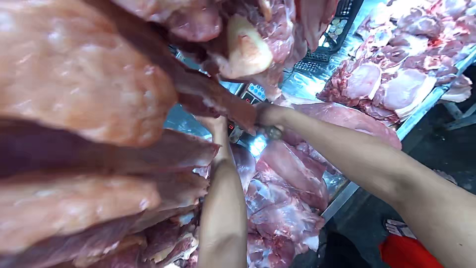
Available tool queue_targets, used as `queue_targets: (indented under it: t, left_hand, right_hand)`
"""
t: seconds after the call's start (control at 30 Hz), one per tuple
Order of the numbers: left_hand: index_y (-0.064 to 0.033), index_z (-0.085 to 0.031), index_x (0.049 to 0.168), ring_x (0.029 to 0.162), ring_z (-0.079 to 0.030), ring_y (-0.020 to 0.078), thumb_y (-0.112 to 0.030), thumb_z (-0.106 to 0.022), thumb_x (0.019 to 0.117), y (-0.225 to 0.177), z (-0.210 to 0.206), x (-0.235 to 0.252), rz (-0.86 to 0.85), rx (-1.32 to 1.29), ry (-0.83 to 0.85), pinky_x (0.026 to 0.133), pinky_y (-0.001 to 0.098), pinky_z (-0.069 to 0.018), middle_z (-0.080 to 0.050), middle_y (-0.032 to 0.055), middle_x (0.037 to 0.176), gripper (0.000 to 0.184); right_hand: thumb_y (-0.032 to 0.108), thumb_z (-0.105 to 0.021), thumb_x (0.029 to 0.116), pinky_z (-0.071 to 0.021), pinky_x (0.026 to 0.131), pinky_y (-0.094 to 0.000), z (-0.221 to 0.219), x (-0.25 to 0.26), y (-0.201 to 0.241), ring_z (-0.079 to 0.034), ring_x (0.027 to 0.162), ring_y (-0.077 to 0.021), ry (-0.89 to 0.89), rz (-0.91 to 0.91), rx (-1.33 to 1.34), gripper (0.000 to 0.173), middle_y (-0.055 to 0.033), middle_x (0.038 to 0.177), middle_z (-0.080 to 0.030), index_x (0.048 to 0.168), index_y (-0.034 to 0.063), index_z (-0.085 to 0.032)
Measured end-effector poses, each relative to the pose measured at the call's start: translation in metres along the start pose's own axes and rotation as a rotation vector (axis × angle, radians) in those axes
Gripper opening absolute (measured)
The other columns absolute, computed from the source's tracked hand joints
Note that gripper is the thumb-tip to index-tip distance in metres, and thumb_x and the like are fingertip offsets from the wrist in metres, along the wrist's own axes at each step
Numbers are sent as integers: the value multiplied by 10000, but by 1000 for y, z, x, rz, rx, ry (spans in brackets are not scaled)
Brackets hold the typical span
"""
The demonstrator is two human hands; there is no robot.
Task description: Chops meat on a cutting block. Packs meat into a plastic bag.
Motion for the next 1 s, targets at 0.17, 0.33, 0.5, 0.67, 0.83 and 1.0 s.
queue_targets:
  t: [0.17, 0.33, 0.5, 0.67, 0.83, 1.0]
  left_hand:
    - [-16, -515, 1487, 1406, -491, 251, -320, -764, 895, -38, 58, -62, 138, -129, 27, 1178, 382, -392, -514, 197, 1510, 711]
    - [-139, -492, 1537, 1369, -503, 337, -510, -734, 901, -18, 126, -184, 234, -33, 53, 1127, 527, -427, -503, 188, 1515, 775]
    - [1, -537, 1470, 1455, -404, 382, -377, -789, 839, -21, 230, -302, 248, -101, 26, 1198, 493, -361, -399, 279, 1569, 777]
    - [1, -580, 1432, 1454, -397, 397, -351, -784, 814, -31, 381, -408, 363, -160, -71, 1176, 497, -398, -377, 295, 1573, 739]
    - [-132, -651, 1398, 1414, -445, 354, -352, -844, 776, -17, 579, -525, 503, -89, -318, 1135, 514, -451, -418, 209, 1571, 688]
    - [-192, -648, 1403, 1410, -464, 341, -342, -847, 779, 8, 768, -653, 643, 135, -556, 1119, 536, -464, -443, 179, 1566, 672]
  right_hand:
    - [173, -637, 968, -529, 448, -329, -44, -77, -45, -548, 470, -156, -52, -58, 22, 233, -60, 681, -563, 1170, 82, -565]
    - [178, -622, 958, -548, 496, -348, -107, -174, -107, -582, 526, -168, -14, -145, -74, 309, -63, 756, -596, 1245, 97, -540]
    - [211, -644, 971, -559, 496, -375, -197, -285, -165, -586, 511, -191, -1, -239, -98, 272, -64, 715, -583, 1199, 102, -544]
    - [194, -639, 968, -560, 482, -363, -320, -392, -201, -570, 482, -184, 86, -298, -100, 254, -48, 662, -553, 1175, 96, -530]
    - [204, -660, 907, -536, 417, -347, -474, -475, -249, -549, 430, -169, 274, -288, -166, 270, -28, 598, -538, 1130, 101, -548]
    - [193, -646, 930, -538, 419, -361, -635, -528, -299, -552, 436, -180, 626, -364, -300, 246, -41, 607, -543, 1126, 83, -547]
Point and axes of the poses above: each hand's wrist, its own x-axis towards the middle knuckle, its own z-axis out of the back of the hand, y = z × x, the point moved 7 cm from there along x, towards the middle knuckle
